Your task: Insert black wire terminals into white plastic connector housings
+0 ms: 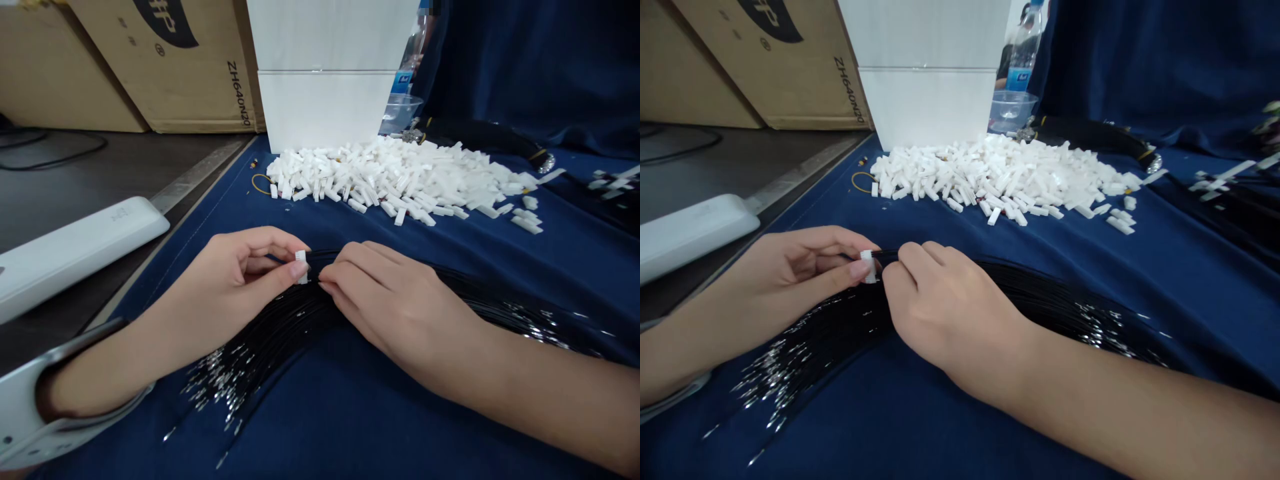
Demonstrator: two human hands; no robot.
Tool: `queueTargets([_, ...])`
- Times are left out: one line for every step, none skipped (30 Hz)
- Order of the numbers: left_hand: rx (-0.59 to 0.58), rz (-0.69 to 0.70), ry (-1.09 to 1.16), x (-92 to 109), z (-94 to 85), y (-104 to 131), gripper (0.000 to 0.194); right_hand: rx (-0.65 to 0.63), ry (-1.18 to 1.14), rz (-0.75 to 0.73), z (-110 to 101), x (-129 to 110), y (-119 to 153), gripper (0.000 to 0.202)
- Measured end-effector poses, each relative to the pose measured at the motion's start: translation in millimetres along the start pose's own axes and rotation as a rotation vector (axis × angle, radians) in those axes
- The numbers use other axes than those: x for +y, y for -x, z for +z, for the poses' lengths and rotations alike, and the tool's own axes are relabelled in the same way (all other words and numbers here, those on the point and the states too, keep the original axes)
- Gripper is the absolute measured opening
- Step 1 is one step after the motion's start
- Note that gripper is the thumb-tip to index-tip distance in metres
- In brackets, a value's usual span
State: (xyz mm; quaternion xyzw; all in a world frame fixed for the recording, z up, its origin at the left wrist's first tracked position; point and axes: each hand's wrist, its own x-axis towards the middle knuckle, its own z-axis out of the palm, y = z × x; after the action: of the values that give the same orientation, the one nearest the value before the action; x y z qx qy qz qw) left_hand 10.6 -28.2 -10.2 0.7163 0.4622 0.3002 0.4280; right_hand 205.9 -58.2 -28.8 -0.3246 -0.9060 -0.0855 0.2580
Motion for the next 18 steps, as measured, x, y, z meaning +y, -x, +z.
queueTargets([0.004, 0.0, 0.009, 0.0, 0.1, 1.1, 0.007, 0.009, 0.005, -0.004, 0.2, -0.8, -0.5, 0.021])
queueTargets([0.007, -0.002, 0.026, 0.0, 0.1, 2.2, 0.007, 0.019, 0.001, -0.007, 0.6, -1.5, -1.0, 0.023])
queueTargets([0.008, -0.005, 0.045, 0.1, 0.1, 3.2, 0.008, 0.032, -0.011, -0.01, 1.1, -2.1, -1.5, 0.024])
queueTargets([0.013, -0.009, 0.063, 0.3, 0.2, 3.9, 0.009, 0.047, -0.029, -0.017, 1.6, -2.7, -2.0, 0.024])
queueTargets([0.019, -0.013, 0.077, 0.5, 0.4, 4.4, 0.01, 0.069, -0.047, -0.027, 2.0, -3.1, -2.4, 0.025])
queueTargets([0.021, -0.016, 0.089, 0.9, 0.6, 4.7, 0.009, 0.086, -0.063, -0.037, 2.4, -3.4, -2.8, 0.026])
queueTargets([0.02, -0.018, 0.1, 1.3, 0.9, 4.9, 0.008, 0.099, -0.078, -0.042, 2.7, -3.6, -3.2, 0.026])
queueTargets([0.016, -0.018, 0.113, 1.9, 1.3, 5.1, 0.007, 0.102, -0.089, -0.043, 2.7, -3.8, -3.4, 0.027])
queueTargets([0.008, -0.019, 0.125, 2.4, 1.8, 5.3, 0.005, 0.1, -0.097, -0.041, 2.5, -4.0, -3.6, 0.028])
queueTargets([-0.001, -0.021, 0.132, 2.9, 2.2, 5.8, 0.003, 0.094, -0.103, -0.04, 2.3, -4.2, -3.6, 0.029])
queueTargets([-0.008, -0.023, 0.134, 3.4, 2.7, 6.5, 0.002, 0.083, -0.109, -0.042, 1.9, -4.3, -3.5, 0.03])
queueTargets([-0.007, -0.025, 0.131, 3.7, 3.2, 7.4, 0.002, 0.076, -0.116, -0.049, 1.7, -4.3, -3.3, 0.031])
queueTargets([-0.002, -0.03, 0.122, 4.0, 3.6, 8.4, 0.001, 0.074, -0.123, -0.06, 1.5, -4.1, -3.0, 0.033])
queueTargets([0.006, -0.033, 0.111, 4.2, 4.0, 9.4, 0.001, 0.07, -0.135, -0.073, 1.6, -3.9, -2.6, 0.035])
queueTargets([0.011, -0.037, 0.105, 4.4, 4.3, 10.4, 0.002, 0.066, -0.149, -0.085, 1.9, -3.7, -2.1, 0.036])
queueTargets([0.014, -0.042, 0.104, 4.6, 4.6, 11.2, 0.003, 0.062, -0.161, -0.093, 2.4, -3.4, -1.5, 0.036])
queueTargets([0.015, -0.048, 0.108, 5.0, 4.8, 11.6, 0.004, 0.06, -0.171, -0.098, 3.0, -3.3, -0.9, 0.035])
queueTargets([0.013, -0.053, 0.115, 5.6, 5.1, 11.7, 0.005, 0.052, -0.177, -0.096, 3.8, -3.3, -0.4, 0.034])
